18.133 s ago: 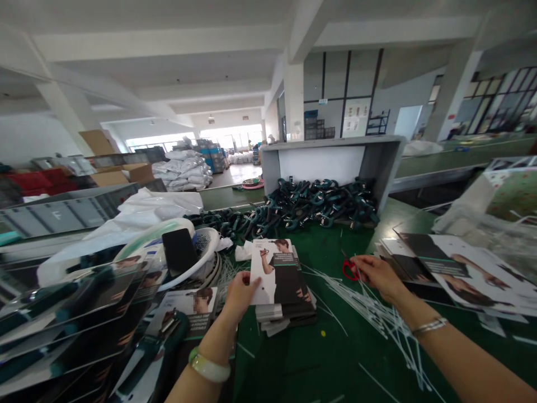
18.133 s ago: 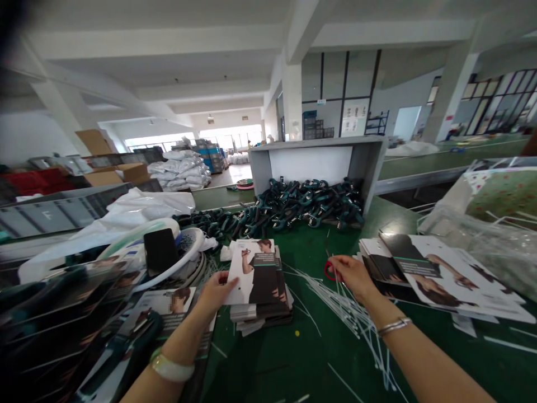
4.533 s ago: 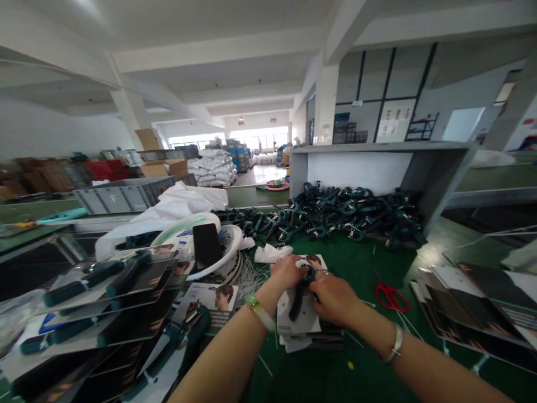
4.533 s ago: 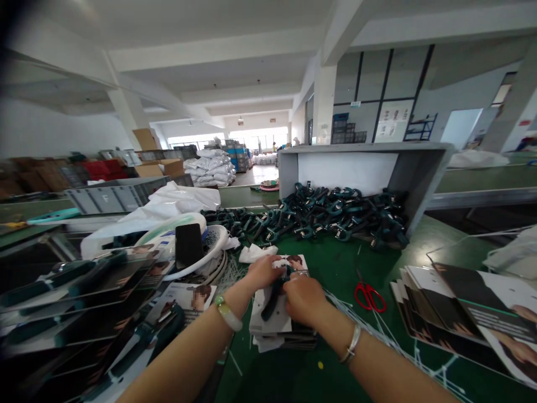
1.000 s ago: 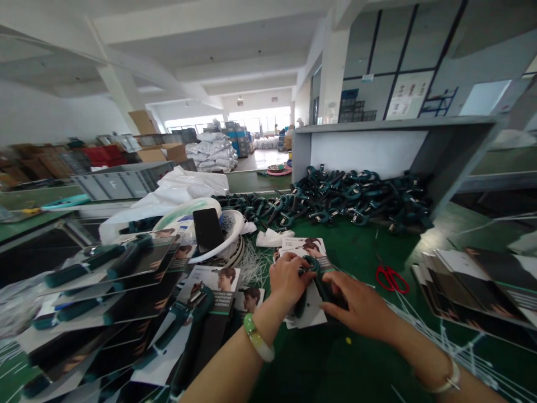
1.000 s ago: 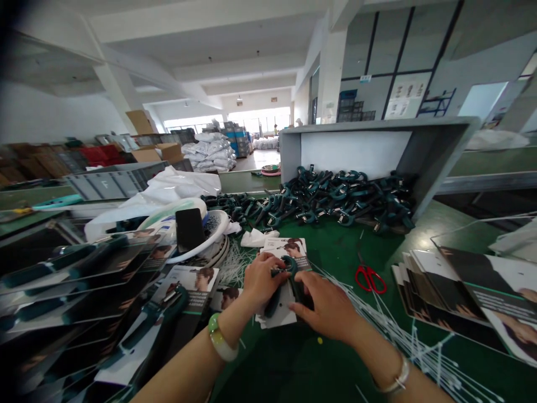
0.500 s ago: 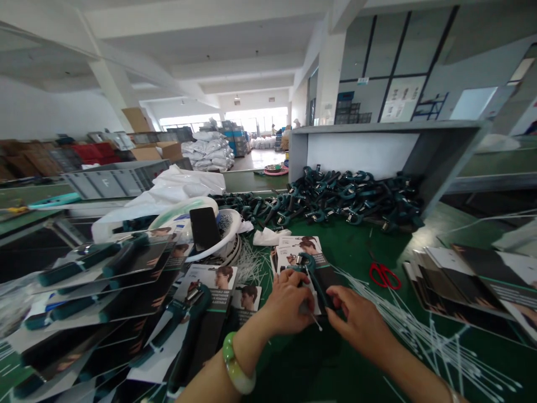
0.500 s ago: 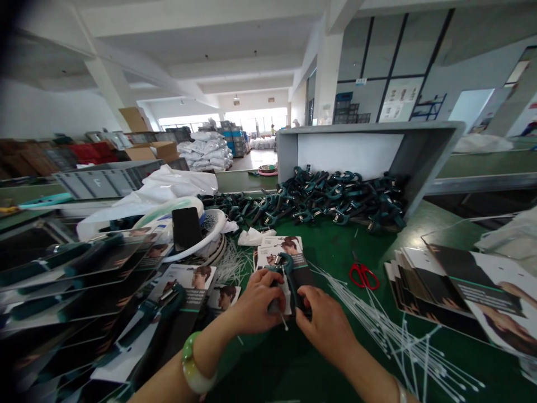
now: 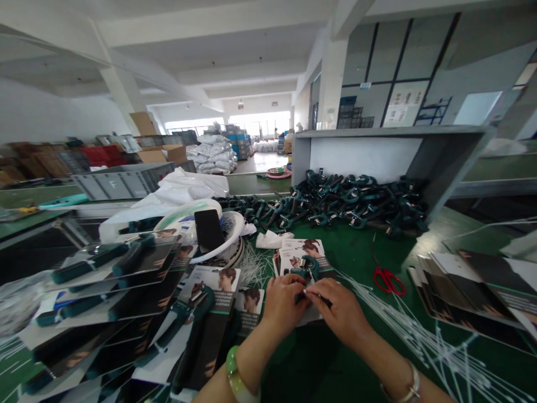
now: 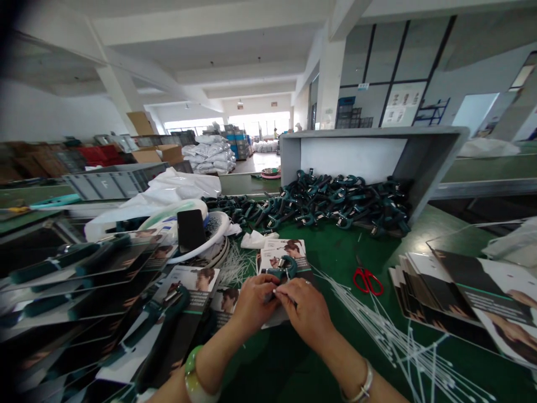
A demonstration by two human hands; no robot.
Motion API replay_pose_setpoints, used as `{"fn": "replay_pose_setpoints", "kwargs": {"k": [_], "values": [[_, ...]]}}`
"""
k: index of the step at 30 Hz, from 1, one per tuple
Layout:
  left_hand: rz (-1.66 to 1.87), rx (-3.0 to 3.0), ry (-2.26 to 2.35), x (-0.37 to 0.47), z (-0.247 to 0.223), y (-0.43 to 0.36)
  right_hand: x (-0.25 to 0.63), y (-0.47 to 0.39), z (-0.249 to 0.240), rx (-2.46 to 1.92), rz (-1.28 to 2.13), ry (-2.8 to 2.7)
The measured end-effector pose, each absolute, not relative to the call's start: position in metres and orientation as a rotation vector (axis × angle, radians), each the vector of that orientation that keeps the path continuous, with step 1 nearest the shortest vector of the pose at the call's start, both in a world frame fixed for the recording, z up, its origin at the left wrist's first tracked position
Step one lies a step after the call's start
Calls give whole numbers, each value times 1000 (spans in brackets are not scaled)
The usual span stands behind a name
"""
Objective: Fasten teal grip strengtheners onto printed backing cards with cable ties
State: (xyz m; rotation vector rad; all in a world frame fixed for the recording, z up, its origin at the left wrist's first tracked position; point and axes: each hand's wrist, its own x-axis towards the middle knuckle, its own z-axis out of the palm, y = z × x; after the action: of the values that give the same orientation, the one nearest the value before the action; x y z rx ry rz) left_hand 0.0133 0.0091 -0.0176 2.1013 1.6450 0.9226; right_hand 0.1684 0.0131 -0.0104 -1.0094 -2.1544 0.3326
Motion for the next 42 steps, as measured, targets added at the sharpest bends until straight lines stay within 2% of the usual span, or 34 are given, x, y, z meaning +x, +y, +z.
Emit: {"fn": "replay_pose_setpoints", "kwargs": {"k": [5,10,15,23,42], "values": [[1105,1812,1742,-10,-24,-5,165,15,-8,-1119,429,-2148],[1113,1453,1624,-17,-49,-14,168,12,-10,-1107,336,-2283],[1233,1551,1684,-7,-55,-8,164,13,-20,-1121,189,-2237],[1221,1846,1683,4,-42,-3,160,15,-29,-1057,-41,-2171],[1258,1793,1633,6,-47,-1,161,15,-21,-1160,-31,-2335]]}}
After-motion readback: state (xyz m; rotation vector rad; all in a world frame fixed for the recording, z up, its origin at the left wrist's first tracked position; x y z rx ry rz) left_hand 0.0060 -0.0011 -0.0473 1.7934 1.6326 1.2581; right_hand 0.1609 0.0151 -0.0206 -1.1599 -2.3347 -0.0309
